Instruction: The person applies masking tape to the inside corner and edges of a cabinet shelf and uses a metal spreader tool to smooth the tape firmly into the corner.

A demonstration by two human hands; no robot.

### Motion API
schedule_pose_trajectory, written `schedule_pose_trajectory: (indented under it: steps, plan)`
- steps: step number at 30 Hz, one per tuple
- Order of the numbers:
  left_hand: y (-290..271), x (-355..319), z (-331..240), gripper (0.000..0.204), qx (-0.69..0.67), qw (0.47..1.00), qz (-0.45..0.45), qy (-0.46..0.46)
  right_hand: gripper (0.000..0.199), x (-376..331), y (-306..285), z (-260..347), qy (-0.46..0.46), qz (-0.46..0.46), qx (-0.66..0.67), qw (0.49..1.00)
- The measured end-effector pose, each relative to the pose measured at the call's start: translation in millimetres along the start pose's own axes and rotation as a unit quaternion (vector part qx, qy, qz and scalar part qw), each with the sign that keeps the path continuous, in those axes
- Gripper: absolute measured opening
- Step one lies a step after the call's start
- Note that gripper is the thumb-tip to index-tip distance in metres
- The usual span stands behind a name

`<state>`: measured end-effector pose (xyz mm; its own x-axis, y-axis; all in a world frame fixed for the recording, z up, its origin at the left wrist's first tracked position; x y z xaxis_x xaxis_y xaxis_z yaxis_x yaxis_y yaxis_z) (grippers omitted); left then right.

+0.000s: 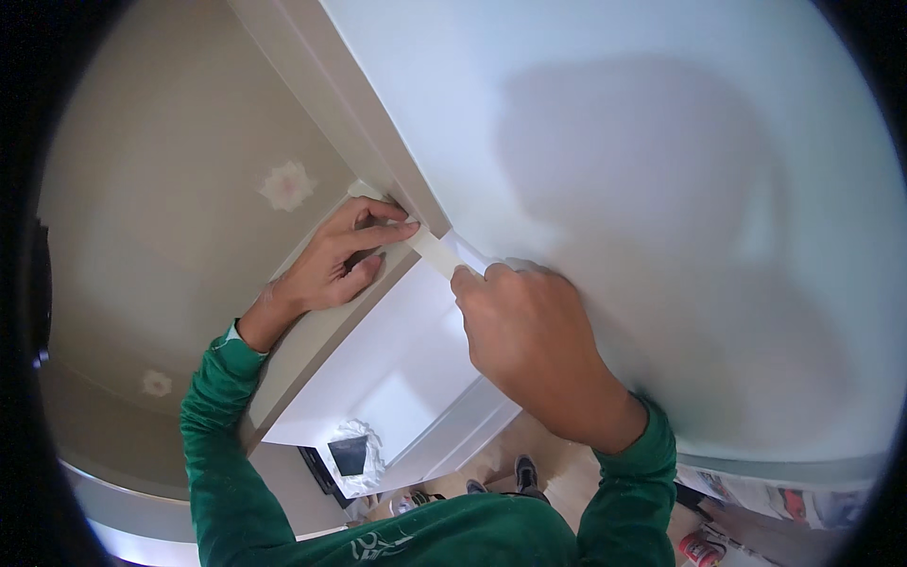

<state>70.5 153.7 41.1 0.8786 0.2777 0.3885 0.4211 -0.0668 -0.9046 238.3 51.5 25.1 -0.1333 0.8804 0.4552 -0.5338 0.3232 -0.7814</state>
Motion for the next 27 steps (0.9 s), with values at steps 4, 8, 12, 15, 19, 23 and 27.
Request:
schedule_pose_trajectory:
  steps: [4,8,12,15,19,23,27]
  plan:
    - [3.0,6.6,-4.8,0.027,0.014,0.996,-0.055,-0.069,0.008,-2.5,8.7,-2.3,-0.006,-0.019,-0.031,0.999]
    - [7.8,22.9,-31.9,0.026,0.143,0.979,-0.09,-0.116,0.017,-9.2,11.6,-1.2,-0.005,-0.033,-0.039,0.999]
    - [9.6,17.7,-32.3,0.023,0.159,0.974,-0.126,-0.102,0.018,-23.6,27.1,-8.0,0.028,-0.099,0.036,0.994]
    - [12.7,15.5,-30.4,0.022,0.164,0.972,-0.136,-0.103,0.02,-30.6,49.2,-17.9,0.072,-0.113,0.136,0.982]
    - [14.6,14.9,-28.2,0.019,0.181,0.968,-0.129,-0.117,0.032,-26.2,86.5,-31.4,0.108,-0.145,0.245,0.952]
    - [17.3,16.8,-33.1,0.018,0.203,0.963,-0.139,-0.111,0.042,-21.5,106.6,-30.1,0.109,-0.187,0.246,0.945]
    - [20.8,15.1,-34.3,0.017,0.216,0.959,-0.142,-0.117,0.046,-21.6,110.6,-21.2,0.182,-0.203,0.231,0.934]
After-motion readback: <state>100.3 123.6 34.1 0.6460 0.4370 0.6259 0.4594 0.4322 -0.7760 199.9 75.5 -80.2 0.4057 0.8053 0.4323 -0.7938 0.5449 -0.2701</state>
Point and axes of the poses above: each hand's wrist, its own x-axis towards the middle knuckle, its own y-axis out of the palm, z = x × y, the point moved 8 cm from there along x, towards the middle knuckle, and after that the axes turned 10 degrees about y, right-handed, at the moved point
